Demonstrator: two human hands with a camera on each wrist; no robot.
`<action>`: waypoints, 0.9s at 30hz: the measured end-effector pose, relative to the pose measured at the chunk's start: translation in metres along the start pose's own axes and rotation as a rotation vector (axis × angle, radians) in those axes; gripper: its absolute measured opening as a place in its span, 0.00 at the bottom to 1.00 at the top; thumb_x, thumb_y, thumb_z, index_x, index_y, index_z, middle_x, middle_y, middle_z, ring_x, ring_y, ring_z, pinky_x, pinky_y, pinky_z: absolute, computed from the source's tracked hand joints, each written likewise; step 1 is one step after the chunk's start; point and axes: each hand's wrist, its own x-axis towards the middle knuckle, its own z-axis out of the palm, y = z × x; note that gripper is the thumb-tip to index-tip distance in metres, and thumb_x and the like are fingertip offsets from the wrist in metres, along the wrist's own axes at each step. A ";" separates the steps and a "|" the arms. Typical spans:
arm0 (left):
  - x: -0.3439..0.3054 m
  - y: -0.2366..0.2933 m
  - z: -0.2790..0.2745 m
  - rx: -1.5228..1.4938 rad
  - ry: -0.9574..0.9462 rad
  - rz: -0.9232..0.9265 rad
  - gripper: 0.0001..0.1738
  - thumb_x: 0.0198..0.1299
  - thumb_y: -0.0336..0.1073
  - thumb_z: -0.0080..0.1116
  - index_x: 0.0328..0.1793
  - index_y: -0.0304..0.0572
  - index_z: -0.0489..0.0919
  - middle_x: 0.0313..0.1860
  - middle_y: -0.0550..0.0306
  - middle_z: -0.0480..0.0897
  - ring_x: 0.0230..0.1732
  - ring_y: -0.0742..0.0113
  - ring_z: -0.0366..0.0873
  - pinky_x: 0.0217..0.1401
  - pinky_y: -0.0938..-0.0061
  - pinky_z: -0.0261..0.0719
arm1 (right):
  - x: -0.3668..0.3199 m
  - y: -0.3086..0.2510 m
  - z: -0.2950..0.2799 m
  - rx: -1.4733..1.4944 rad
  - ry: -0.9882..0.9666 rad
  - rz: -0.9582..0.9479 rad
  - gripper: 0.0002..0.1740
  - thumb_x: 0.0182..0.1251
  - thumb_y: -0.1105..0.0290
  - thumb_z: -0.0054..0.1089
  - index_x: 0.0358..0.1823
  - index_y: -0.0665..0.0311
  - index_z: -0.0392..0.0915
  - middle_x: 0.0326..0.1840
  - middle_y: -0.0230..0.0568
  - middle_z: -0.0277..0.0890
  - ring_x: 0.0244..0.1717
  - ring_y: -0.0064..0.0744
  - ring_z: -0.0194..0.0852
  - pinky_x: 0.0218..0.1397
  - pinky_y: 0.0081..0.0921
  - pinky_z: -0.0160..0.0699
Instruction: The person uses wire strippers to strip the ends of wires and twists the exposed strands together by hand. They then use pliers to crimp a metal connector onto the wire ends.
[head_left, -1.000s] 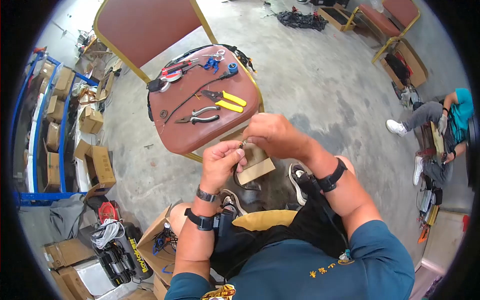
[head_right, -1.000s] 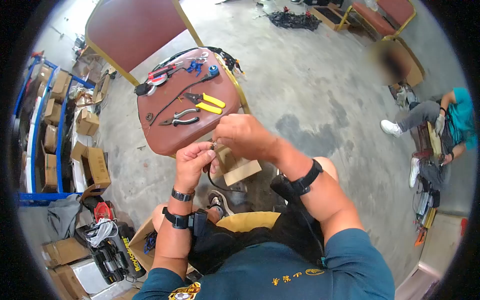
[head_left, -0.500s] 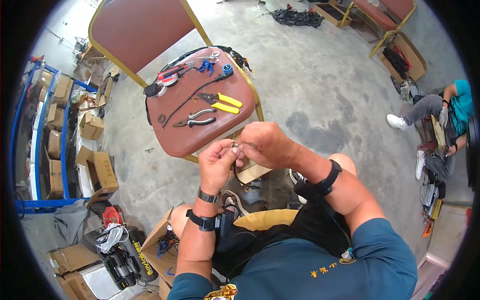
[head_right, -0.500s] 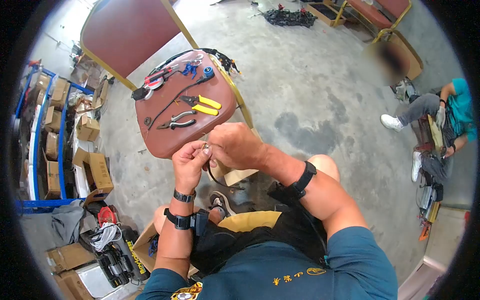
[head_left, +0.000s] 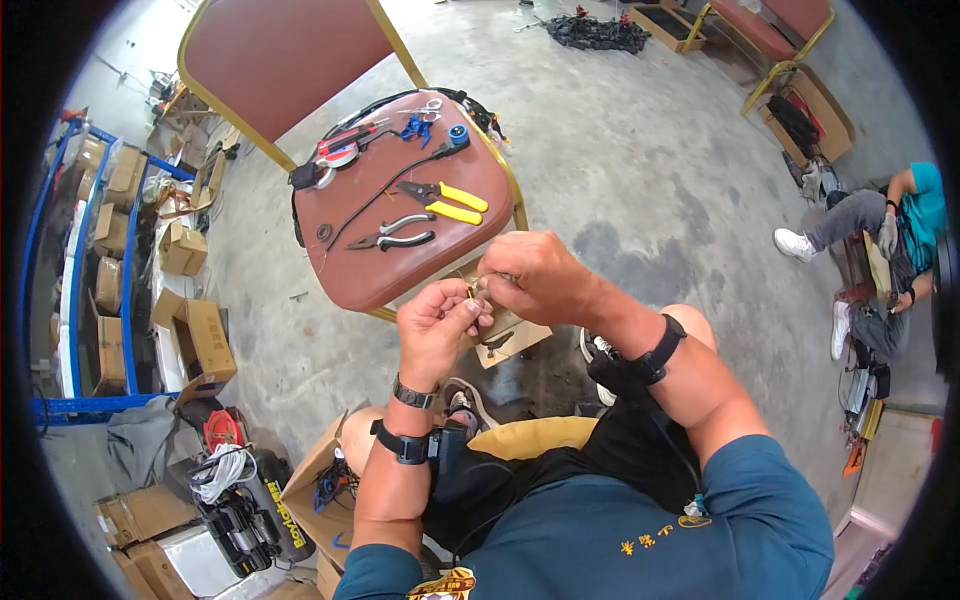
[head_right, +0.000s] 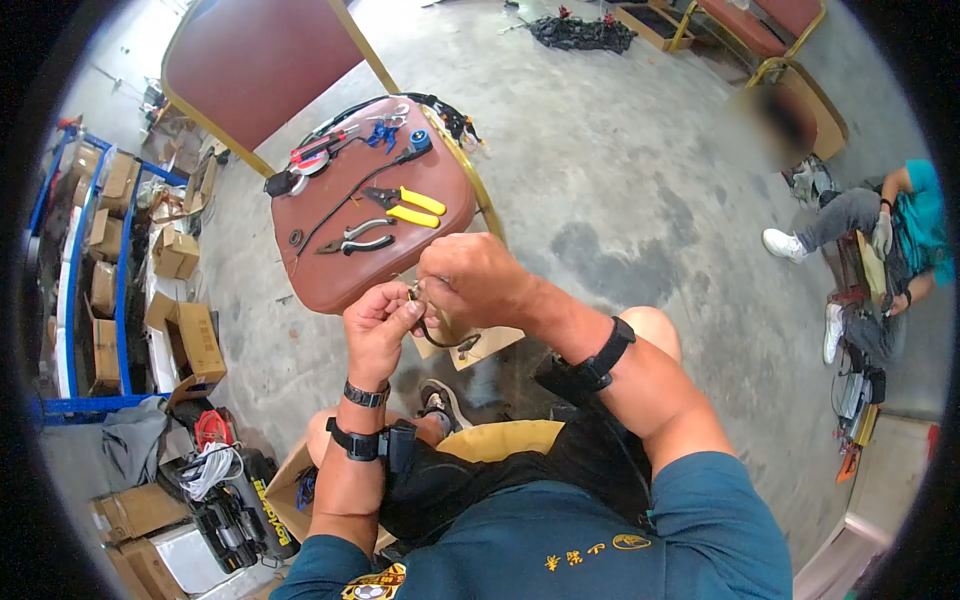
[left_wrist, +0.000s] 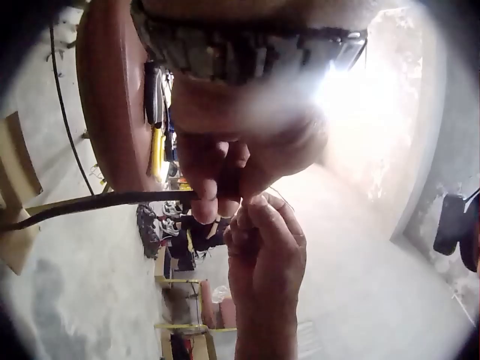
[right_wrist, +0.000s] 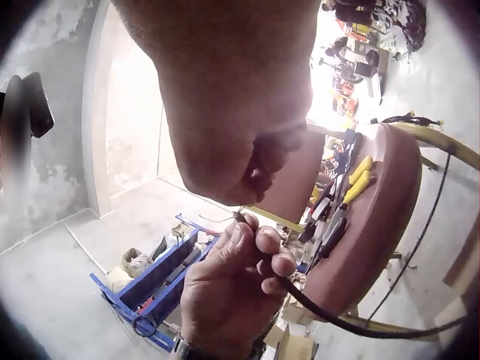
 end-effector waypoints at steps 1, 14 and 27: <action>0.000 0.000 -0.001 0.001 -0.006 -0.015 0.07 0.66 0.24 0.58 0.49 0.34 0.79 0.35 0.55 0.85 0.33 0.73 0.83 0.31 0.83 0.76 | 0.001 0.000 0.001 0.019 0.005 -0.004 0.01 0.53 0.78 0.60 0.27 0.66 0.76 0.24 0.44 0.74 0.26 0.46 0.74 0.30 0.37 0.72; -0.002 0.005 -0.002 0.043 -0.045 -0.055 0.09 0.66 0.26 0.59 0.52 0.35 0.80 0.34 0.59 0.85 0.33 0.77 0.81 0.33 0.85 0.75 | -0.003 -0.002 -0.005 0.152 -0.040 0.131 0.01 0.54 0.79 0.59 0.28 0.68 0.76 0.24 0.42 0.74 0.26 0.40 0.73 0.30 0.32 0.72; -0.003 -0.002 0.000 0.194 -0.022 0.060 0.05 0.65 0.24 0.60 0.45 0.32 0.80 0.37 0.57 0.83 0.35 0.75 0.79 0.37 0.79 0.80 | 0.001 -0.003 -0.012 0.205 -0.134 0.207 0.01 0.54 0.78 0.62 0.27 0.66 0.78 0.23 0.40 0.75 0.23 0.31 0.73 0.27 0.28 0.70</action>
